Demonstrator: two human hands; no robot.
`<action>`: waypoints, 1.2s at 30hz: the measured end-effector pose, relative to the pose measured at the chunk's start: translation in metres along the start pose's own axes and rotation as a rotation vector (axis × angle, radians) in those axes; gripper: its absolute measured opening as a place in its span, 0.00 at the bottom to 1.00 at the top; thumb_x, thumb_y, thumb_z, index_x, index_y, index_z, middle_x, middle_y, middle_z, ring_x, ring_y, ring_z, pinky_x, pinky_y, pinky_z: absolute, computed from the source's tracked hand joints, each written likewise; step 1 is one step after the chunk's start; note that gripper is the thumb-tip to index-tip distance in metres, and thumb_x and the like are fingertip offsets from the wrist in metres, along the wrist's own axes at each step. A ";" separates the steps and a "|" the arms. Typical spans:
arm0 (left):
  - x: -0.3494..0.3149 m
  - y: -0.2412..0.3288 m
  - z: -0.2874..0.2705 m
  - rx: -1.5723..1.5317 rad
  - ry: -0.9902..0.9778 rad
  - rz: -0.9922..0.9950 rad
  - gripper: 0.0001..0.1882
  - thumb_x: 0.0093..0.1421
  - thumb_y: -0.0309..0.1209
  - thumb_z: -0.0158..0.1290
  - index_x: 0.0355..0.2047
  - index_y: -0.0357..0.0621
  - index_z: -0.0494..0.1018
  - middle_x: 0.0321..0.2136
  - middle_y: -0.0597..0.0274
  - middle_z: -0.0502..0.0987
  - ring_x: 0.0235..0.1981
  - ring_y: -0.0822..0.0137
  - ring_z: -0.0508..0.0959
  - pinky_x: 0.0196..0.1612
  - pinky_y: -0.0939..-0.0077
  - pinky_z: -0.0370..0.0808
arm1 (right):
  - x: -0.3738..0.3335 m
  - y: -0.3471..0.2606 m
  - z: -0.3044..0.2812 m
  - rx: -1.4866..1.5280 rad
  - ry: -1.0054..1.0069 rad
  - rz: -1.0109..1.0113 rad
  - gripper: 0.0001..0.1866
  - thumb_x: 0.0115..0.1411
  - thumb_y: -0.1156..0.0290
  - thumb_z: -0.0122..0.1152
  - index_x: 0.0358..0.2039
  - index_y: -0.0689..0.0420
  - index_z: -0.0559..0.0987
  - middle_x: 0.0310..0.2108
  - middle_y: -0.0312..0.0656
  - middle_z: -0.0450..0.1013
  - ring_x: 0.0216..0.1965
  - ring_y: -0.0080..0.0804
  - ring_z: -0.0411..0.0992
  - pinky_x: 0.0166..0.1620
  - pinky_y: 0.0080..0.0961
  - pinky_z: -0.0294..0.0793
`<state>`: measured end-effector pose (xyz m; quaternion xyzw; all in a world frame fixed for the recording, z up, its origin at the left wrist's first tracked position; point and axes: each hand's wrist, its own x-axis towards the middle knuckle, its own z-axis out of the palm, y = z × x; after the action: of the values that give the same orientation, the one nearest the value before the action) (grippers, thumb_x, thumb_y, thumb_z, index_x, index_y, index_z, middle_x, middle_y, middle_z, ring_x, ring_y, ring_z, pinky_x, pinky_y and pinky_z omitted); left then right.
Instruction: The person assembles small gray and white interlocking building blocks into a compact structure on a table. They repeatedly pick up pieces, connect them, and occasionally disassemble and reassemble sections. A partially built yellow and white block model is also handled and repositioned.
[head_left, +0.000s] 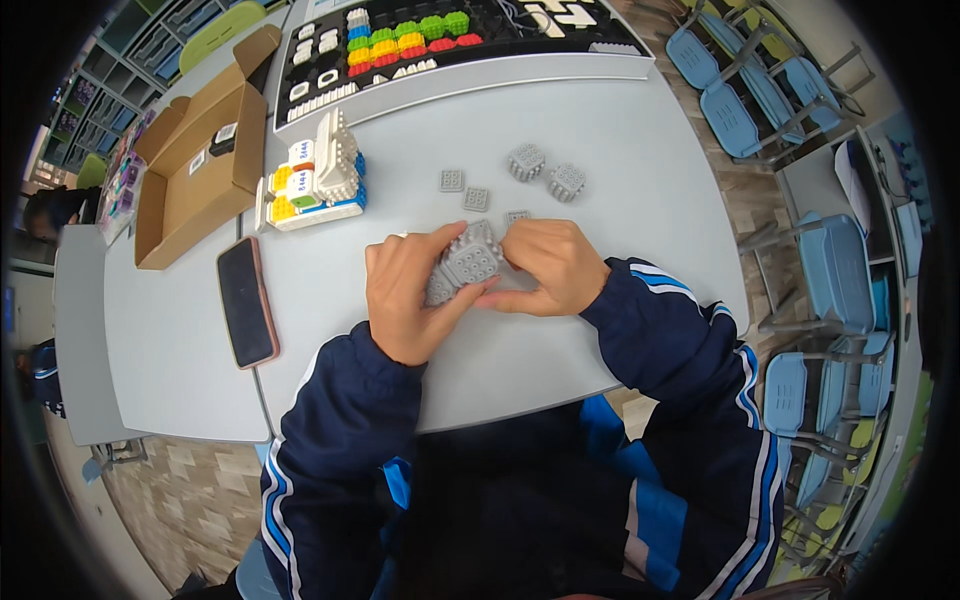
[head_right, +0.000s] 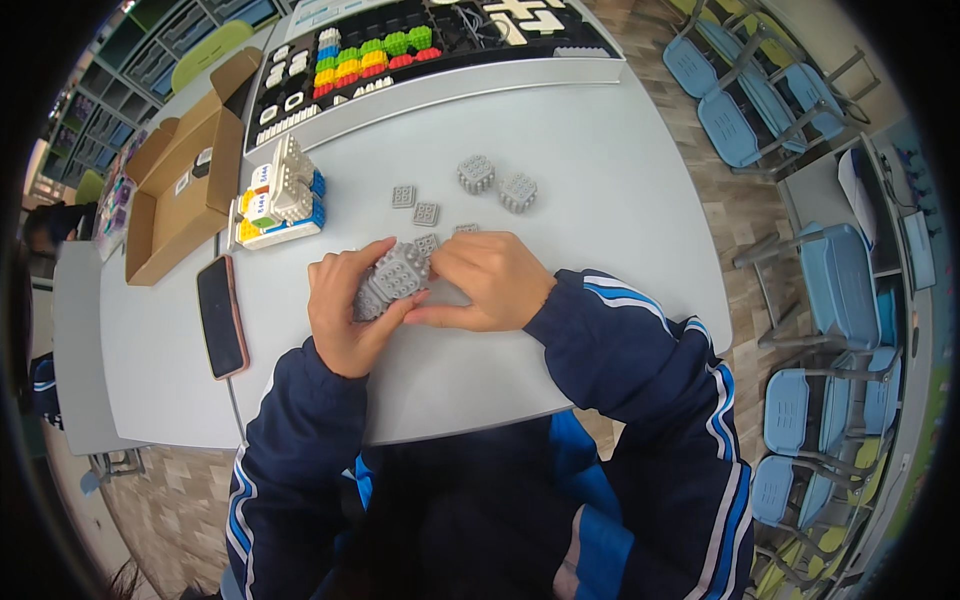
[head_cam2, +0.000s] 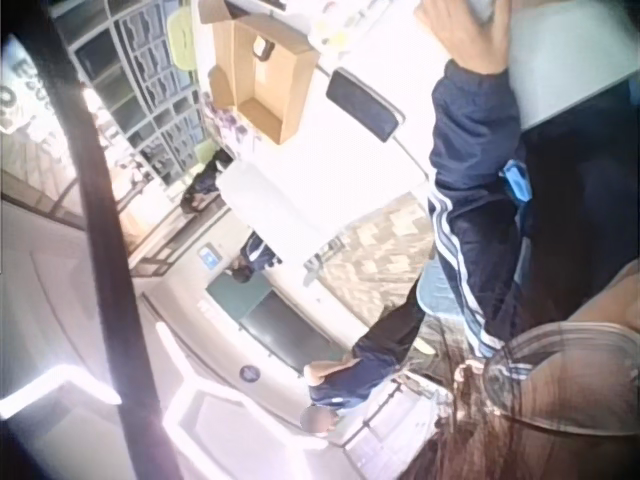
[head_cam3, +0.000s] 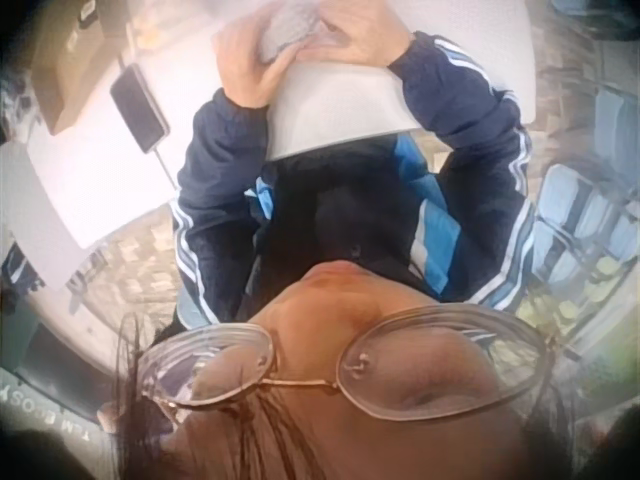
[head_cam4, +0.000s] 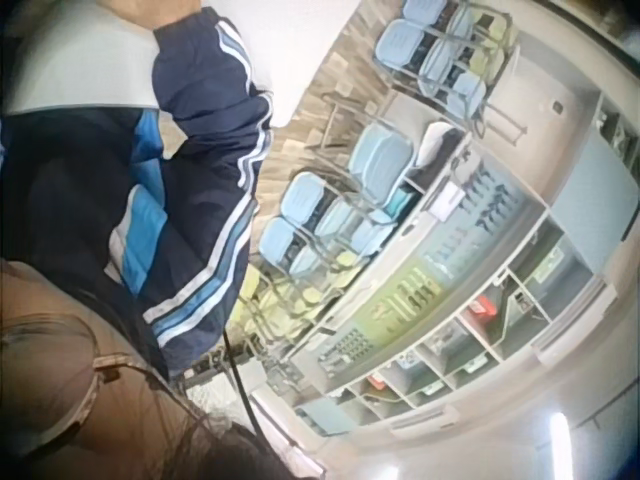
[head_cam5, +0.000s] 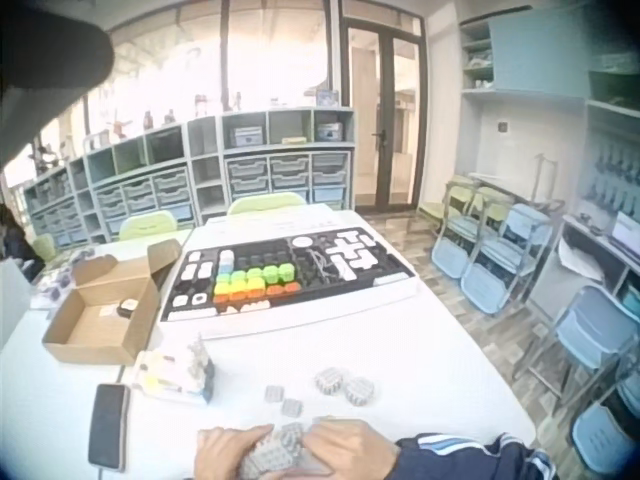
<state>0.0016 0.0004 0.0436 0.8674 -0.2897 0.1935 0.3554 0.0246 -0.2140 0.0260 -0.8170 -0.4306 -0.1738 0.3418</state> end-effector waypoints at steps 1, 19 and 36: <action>-0.004 -0.001 -0.001 0.006 -0.007 0.015 0.30 0.41 0.29 0.66 0.48 0.43 0.73 0.31 0.62 0.74 0.31 0.62 0.70 0.39 0.71 0.62 | 0.000 -0.002 0.001 0.071 -0.044 0.096 0.24 0.48 0.52 0.72 0.32 0.59 0.74 0.22 0.40 0.70 0.21 0.35 0.68 0.26 0.27 0.69; -0.016 0.006 0.001 -0.140 -0.082 0.284 0.30 0.40 0.39 0.70 0.42 0.37 0.75 0.20 0.65 0.72 0.18 0.68 0.67 0.25 0.75 0.60 | -0.022 -0.024 0.023 0.746 -0.097 0.365 0.17 0.61 0.57 0.59 0.31 0.61 0.74 0.12 0.39 0.65 0.11 0.21 0.60 0.17 0.21 0.55; -0.031 0.007 0.015 -0.879 0.186 -0.481 0.33 0.65 0.58 0.41 0.53 0.38 0.65 0.24 0.63 0.73 0.23 0.79 0.67 0.24 0.88 0.61 | -0.023 -0.026 0.005 0.903 0.145 0.550 0.17 0.63 0.59 0.57 0.39 0.61 0.73 0.26 0.37 0.72 0.28 0.17 0.67 0.32 0.18 0.65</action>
<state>-0.0247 -0.0029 0.0204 0.6570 -0.1029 0.0423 0.7457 -0.0097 -0.2137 0.0204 -0.6572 -0.2077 0.0689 0.7212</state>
